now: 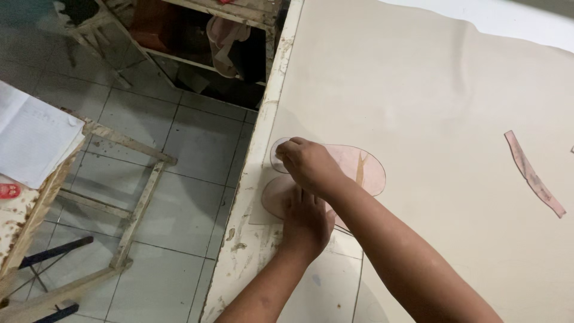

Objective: The person traces a shoe-shaped pattern onto a large sheet of beige material using a pencil, then cuts out the traced shapes with scissors. The person also cuts a smaller piece from the same sheet and places it aside.

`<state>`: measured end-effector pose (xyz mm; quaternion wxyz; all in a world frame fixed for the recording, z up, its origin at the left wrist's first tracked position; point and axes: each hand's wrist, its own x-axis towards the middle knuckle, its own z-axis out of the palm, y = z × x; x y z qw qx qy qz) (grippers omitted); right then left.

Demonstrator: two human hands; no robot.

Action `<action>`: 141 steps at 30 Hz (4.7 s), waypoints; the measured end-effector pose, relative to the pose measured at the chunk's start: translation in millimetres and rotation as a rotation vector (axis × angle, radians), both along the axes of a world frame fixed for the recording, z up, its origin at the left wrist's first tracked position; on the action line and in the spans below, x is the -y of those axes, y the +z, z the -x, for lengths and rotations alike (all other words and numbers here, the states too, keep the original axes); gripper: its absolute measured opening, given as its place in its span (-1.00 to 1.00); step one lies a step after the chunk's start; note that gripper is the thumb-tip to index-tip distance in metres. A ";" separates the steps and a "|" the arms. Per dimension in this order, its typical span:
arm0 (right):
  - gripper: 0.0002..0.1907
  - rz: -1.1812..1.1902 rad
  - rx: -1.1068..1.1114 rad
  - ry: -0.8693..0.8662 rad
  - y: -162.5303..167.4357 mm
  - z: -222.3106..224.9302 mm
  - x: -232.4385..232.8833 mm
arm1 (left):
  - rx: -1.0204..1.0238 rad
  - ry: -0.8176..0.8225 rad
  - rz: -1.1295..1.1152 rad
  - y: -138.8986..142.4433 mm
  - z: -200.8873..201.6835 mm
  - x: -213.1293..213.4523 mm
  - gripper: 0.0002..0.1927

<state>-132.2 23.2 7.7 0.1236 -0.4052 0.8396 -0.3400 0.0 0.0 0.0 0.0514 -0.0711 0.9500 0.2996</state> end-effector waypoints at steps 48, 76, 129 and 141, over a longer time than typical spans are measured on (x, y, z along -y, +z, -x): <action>-0.80 0.361 0.632 -1.695 -11.2 -300.9 -609.1 | -0.169 0.652 -1.090 57.1 -97.5 -84.3 -0.41; -0.89 1.200 0.272 -2.007 68.6 -467.1 -976.8 | 0.527 0.397 -0.802 67.2 -248.3 -507.7 -0.37; -0.63 0.024 0.717 -0.815 16.6 -265.4 -1187.5 | -0.336 1.174 -1.368 17.3 -287.3 -875.0 -0.79; -0.59 0.321 0.656 -0.675 8.2 -263.4 -1005.7 | -0.280 0.900 -1.528 51.9 -321.3 -745.8 -0.41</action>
